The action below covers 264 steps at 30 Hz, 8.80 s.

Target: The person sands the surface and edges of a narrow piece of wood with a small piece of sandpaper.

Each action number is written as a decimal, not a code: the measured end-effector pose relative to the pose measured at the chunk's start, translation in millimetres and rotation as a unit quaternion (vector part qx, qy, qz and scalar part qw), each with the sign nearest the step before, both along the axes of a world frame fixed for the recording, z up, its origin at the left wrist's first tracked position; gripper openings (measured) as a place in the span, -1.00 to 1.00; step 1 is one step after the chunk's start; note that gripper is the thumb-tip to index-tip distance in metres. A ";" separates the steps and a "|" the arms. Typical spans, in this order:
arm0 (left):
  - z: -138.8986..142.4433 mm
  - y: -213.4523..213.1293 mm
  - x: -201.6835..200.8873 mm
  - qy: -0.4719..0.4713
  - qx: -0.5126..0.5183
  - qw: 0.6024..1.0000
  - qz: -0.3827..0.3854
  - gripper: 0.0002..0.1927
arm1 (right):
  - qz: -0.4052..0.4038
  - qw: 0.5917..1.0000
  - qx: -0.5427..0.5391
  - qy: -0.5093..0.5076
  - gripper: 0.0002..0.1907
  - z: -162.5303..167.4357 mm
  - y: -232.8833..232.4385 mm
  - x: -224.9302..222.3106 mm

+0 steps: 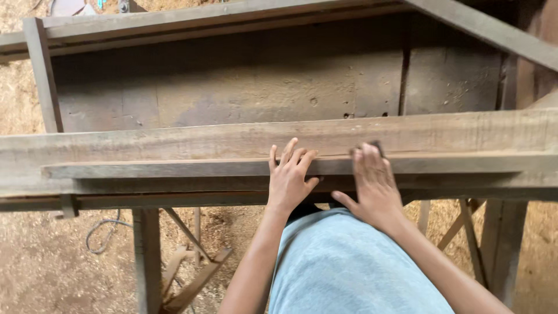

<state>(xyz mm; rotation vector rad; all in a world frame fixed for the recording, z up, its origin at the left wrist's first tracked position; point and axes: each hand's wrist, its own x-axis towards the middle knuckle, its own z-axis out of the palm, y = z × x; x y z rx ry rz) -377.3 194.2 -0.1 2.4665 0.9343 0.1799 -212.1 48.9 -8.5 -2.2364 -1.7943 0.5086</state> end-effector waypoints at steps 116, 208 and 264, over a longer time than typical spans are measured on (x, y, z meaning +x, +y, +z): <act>0.4 147.7 -313.9 0.050 -0.017 0.984 0.171 -0.02 | 0.127 0.988 -0.060 -0.060 -0.09 9.6 212.3 -269.1; -13.5 282.1 -395.3 -0.074 0.022 0.995 0.065 -0.71 | 0.063 0.992 -0.100 -0.041 -0.07 10.4 283.7 -415.3; 5.7 198.9 -234.2 0.028 0.060 0.991 -0.118 -0.42 | -0.155 0.971 0.107 -0.145 -0.16 23.5 146.7 -221.4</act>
